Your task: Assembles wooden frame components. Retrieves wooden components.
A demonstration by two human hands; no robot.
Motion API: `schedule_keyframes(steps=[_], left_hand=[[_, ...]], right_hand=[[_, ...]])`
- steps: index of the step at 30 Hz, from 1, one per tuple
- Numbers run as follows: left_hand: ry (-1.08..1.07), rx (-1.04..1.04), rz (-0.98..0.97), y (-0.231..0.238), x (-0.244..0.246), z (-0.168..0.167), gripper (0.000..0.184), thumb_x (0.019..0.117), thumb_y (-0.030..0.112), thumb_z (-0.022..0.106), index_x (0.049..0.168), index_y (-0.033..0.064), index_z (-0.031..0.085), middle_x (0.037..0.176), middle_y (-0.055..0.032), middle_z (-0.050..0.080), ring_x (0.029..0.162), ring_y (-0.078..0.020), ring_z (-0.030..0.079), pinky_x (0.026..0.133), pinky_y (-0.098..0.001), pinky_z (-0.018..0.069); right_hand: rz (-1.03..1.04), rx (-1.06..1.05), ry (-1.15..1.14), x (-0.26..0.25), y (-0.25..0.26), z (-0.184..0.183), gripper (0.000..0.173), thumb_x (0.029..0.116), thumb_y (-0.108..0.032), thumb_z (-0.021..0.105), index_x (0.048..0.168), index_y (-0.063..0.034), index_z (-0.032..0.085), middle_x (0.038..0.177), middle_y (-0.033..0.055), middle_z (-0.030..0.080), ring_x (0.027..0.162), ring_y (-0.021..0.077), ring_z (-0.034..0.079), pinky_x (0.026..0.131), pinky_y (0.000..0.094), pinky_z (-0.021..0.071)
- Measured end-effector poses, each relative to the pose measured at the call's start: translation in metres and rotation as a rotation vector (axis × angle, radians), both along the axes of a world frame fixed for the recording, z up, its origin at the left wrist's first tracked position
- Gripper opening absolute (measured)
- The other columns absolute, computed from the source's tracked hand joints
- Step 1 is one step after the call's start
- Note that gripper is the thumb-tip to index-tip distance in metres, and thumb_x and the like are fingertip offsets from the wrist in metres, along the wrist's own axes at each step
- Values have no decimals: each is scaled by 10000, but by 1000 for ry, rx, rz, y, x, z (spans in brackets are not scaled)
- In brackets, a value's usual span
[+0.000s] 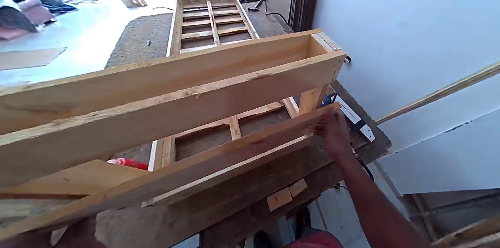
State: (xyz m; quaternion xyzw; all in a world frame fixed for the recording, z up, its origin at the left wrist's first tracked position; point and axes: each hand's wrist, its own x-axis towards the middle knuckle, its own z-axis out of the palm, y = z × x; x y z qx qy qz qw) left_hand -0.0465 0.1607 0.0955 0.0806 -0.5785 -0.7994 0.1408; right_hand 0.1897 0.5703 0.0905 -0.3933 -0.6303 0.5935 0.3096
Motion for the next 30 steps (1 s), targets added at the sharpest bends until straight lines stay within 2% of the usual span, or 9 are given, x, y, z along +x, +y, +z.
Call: schedule_keyframes(steps=[5,7,8,11,15,19,24,27,30], left_hand=[[13,-233,51,1,-31,-17,344,1125,187,364,1410,8,430,1171,-113,598,965,-149,640,804,-318,570],[3,-267,33,0,-42,-18,357,1124,216,384,1424,27,426,1102,-99,609,859,-136,636,720,-303,563],[-14,-280,24,0,-42,-16,359,1123,223,388,1426,34,422,1102,-99,606,850,-138,629,720,-307,558],[-22,-359,13,-6,-45,-13,376,1114,205,410,1442,22,425,1202,-109,593,991,-143,622,823,-330,543],[-32,-393,44,-13,-42,-8,398,1084,169,477,1442,-5,477,1356,-148,582,1197,-211,583,968,-434,498],[32,-346,21,-17,-43,-9,353,1085,153,487,1395,-12,521,1294,-129,614,1140,-187,605,948,-384,510],[113,-388,19,-27,-51,-19,288,1041,150,568,1282,-6,576,1124,-52,650,952,-99,637,826,-281,554],[172,-447,26,-24,-46,-19,272,1027,173,574,1236,-1,566,1025,14,617,881,-38,616,826,-273,562],[204,-443,87,-26,-46,-19,286,994,98,607,1243,-42,583,1041,-32,660,903,-70,654,875,-333,584]], right_hand=[[67,334,-306,-7,7,-3,643,1041,-608,431,1501,-160,415,1157,152,694,972,299,716,794,569,596],[59,395,-309,-10,15,-3,556,1056,-528,467,1453,-139,497,1341,192,551,1101,337,639,858,574,566],[53,419,-310,-11,18,-4,487,1061,-489,485,1390,-135,548,1349,203,519,1092,344,629,831,566,565],[1,487,-243,-15,23,-12,341,1055,-396,550,1233,-122,650,1289,158,553,1073,295,626,822,516,568],[-79,538,-135,-19,27,-27,432,1003,-366,656,1347,-105,659,1276,124,637,1104,246,653,894,495,570],[-148,442,90,-25,32,-32,419,923,-260,781,1300,-98,696,1181,53,705,1019,137,704,893,380,618],[-99,404,82,-22,34,-20,352,888,-211,820,1218,-130,730,1035,16,753,852,122,728,782,372,643],[-52,440,47,-16,38,-16,338,888,-180,813,1199,-90,716,990,37,754,850,137,719,800,395,625],[13,504,80,-17,41,-23,340,901,-161,779,1187,-5,681,996,83,724,854,122,692,818,362,604]])
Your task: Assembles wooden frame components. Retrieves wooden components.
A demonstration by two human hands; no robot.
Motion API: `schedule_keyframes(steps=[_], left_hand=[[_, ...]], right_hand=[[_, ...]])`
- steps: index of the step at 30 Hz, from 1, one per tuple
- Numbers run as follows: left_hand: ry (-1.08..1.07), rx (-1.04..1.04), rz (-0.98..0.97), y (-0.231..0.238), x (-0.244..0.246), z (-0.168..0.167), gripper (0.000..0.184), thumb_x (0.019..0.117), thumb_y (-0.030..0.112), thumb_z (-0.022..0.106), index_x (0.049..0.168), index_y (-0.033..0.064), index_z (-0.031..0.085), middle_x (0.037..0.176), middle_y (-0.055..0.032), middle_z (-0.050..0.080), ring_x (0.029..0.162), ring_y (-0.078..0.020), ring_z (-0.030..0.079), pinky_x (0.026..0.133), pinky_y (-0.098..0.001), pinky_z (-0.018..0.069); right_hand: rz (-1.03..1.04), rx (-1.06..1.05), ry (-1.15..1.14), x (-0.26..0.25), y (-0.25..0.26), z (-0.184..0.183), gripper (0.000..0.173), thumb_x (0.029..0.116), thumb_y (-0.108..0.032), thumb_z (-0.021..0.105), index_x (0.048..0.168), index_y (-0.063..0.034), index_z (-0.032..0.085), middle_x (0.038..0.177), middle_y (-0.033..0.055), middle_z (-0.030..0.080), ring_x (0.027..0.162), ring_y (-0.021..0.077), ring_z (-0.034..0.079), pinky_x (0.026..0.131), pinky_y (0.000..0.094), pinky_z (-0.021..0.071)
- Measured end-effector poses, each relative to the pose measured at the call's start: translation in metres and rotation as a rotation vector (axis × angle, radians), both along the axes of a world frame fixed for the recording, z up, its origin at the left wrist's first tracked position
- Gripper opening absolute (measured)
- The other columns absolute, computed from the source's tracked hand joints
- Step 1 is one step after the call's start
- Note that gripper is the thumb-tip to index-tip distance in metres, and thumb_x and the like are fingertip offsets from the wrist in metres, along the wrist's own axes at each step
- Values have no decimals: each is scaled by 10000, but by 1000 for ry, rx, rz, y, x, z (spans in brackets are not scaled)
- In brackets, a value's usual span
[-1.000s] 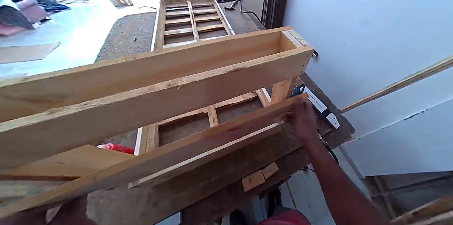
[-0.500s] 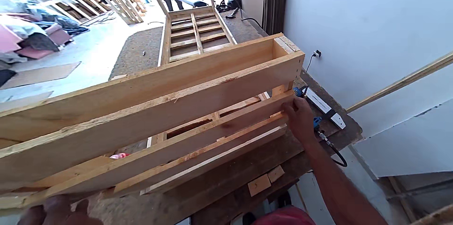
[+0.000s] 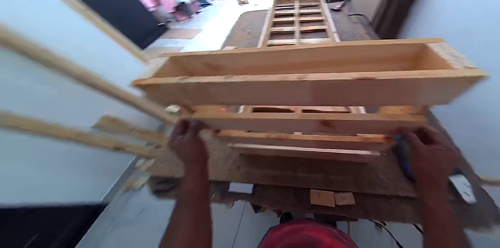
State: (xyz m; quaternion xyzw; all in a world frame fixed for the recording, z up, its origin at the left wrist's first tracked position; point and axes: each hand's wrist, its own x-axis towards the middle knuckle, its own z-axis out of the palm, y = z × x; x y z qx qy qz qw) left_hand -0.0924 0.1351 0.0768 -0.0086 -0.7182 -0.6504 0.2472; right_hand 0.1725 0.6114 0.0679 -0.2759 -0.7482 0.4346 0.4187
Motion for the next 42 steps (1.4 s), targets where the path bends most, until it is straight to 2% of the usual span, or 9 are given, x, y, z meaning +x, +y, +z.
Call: schedule_keyframes(steps=[3,8,14,18,22,30,35,38,42], left_hand=[[28,78,22,-3,-8,-10,345,975,93,660,1291,-34,602,1146,-94,684,1005,-141,674,939,-390,577],[100,186,0,0,-13,-19,358,966,80,680,1305,-14,612,1153,-65,699,1018,-141,684,941,-376,581],[133,139,-42,1,-10,-15,324,966,88,666,1274,-1,620,1130,-30,702,1010,-120,677,945,-366,573],[120,98,-51,-1,-12,-16,324,979,104,654,1283,3,607,1133,-25,690,1015,-119,673,947,-361,574],[124,67,-69,-2,-11,-13,269,973,115,650,1229,37,621,1069,16,691,966,-91,674,916,-341,581],[104,87,-66,-1,-12,-10,247,961,106,661,1193,42,603,1032,13,684,944,-96,682,899,-324,591],[93,61,-65,-2,-11,-10,290,959,96,653,1232,48,569,1043,20,655,942,-81,662,898,-311,579],[91,52,-67,1,-9,-9,482,926,74,688,1363,6,497,1145,-20,634,1003,-94,652,927,-310,569],[90,24,-80,-5,-12,-9,460,914,65,694,1338,-3,530,1156,-36,654,1012,-101,662,930,-321,574]], right_hand=[[20,6,50,-1,13,-14,368,891,-189,783,1166,30,675,1005,87,723,874,106,699,836,325,609],[46,-26,80,-1,21,-19,359,854,-187,814,1115,9,666,958,50,714,845,95,694,815,301,608],[13,-14,47,2,12,-7,337,832,-141,815,1095,12,671,940,36,699,817,62,669,785,274,592],[16,-28,53,3,10,-4,312,829,-103,822,1095,-35,675,933,-7,703,802,38,668,772,261,595],[-7,-30,31,3,9,3,271,813,-99,852,1039,-73,704,880,-12,719,755,58,679,715,271,604],[-15,-53,77,0,8,5,305,804,-42,841,1078,-50,707,901,-8,729,780,56,689,743,266,612],[-25,-39,10,0,11,11,291,788,-70,868,1025,-63,699,875,-7,723,759,54,686,726,272,608],[-36,-33,-13,0,11,11,316,797,-78,867,1061,-61,695,898,9,731,780,74,698,741,295,617],[-76,-34,-84,1,10,14,334,786,-105,886,1064,-65,704,904,27,739,786,117,710,754,359,625]])
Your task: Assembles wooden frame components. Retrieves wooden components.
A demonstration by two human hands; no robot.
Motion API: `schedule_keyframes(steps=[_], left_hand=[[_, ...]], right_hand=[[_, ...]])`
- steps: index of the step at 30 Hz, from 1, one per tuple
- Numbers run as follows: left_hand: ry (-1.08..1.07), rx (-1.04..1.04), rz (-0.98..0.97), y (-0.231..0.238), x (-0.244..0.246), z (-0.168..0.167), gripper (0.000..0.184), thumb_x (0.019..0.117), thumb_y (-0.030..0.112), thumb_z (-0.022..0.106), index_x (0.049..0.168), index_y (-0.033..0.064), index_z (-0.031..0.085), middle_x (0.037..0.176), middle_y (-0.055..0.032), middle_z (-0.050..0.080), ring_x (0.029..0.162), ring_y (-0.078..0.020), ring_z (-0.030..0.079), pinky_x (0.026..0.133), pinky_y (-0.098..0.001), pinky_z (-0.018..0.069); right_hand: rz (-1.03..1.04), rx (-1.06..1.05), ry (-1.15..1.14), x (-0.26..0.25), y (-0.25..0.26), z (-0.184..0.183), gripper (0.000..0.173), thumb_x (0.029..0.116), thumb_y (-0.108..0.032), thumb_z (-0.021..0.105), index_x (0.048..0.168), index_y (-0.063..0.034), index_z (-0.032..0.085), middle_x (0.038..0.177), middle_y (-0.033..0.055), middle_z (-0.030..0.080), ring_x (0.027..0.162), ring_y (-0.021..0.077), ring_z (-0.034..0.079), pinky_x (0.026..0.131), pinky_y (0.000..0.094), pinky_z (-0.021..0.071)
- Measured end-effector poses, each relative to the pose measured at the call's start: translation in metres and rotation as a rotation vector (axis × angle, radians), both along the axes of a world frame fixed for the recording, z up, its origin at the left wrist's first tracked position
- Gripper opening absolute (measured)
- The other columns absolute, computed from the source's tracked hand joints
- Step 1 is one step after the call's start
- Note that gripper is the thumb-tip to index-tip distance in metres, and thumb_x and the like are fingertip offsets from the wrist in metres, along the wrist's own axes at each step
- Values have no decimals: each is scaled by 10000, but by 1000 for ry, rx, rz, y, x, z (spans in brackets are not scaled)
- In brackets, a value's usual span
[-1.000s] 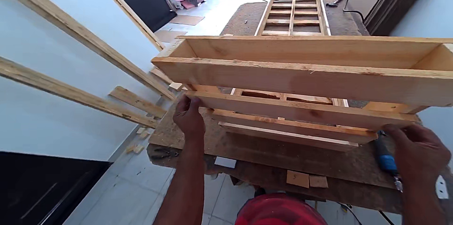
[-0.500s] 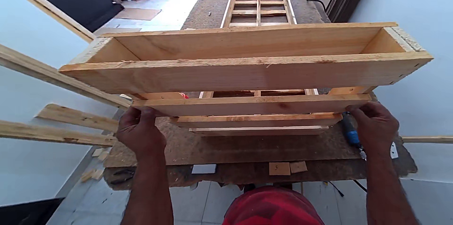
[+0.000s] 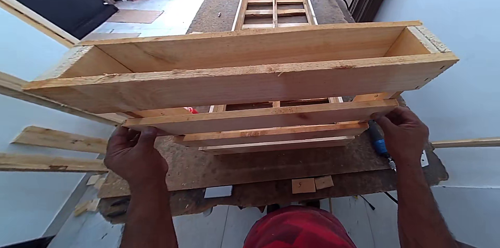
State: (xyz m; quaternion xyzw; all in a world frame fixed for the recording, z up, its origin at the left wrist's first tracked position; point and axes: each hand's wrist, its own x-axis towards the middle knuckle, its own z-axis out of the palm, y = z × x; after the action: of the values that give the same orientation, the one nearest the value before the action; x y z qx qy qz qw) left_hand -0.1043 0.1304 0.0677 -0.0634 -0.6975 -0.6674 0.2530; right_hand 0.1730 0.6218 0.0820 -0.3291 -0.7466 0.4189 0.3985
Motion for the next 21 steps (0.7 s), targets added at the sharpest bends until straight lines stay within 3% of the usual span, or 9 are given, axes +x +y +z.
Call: schedule_keyframes(steps=[4,8,13,17,19,21], left_hand=[[-34,11,-37,-8,-4,-5,418,949,55,647,1340,7,508,1156,-16,629,1027,-97,646,955,-329,559],[-10,-21,-65,-13,-10,-16,399,973,89,628,1331,-37,507,1152,-62,635,1023,-122,654,975,-339,548],[-17,23,-17,13,8,7,321,964,24,599,1267,-48,522,1072,-28,624,967,-80,648,923,-290,556],[1,44,-17,22,12,9,296,1002,11,550,1288,-59,518,1119,-49,631,1039,-91,637,964,-279,533],[19,60,-5,24,9,4,355,1008,24,546,1340,-77,472,1192,-86,613,1100,-112,622,1002,-296,514],[13,4,-34,30,13,4,567,962,59,609,1446,-86,351,1322,-146,557,1203,-141,587,1046,-307,496]], right_hand=[[20,-4,23,-1,-2,1,338,776,-97,888,1056,-75,699,911,23,740,794,119,716,754,362,631],[0,-27,17,-2,-6,-1,393,784,-136,895,1122,-88,700,961,24,753,842,142,735,791,397,646],[-23,-12,38,-3,-5,-6,385,776,-171,908,1106,-115,719,941,0,765,821,123,743,764,371,655],[11,-32,95,0,-3,-5,341,776,-138,904,1068,-125,727,905,-2,764,782,121,738,716,342,650],[15,-41,103,0,-2,-5,329,766,-140,911,1039,-130,726,872,-4,759,742,118,727,681,332,640],[12,-50,105,0,-2,-5,324,766,-143,912,1031,-130,727,858,-2,753,728,120,718,667,326,634]])
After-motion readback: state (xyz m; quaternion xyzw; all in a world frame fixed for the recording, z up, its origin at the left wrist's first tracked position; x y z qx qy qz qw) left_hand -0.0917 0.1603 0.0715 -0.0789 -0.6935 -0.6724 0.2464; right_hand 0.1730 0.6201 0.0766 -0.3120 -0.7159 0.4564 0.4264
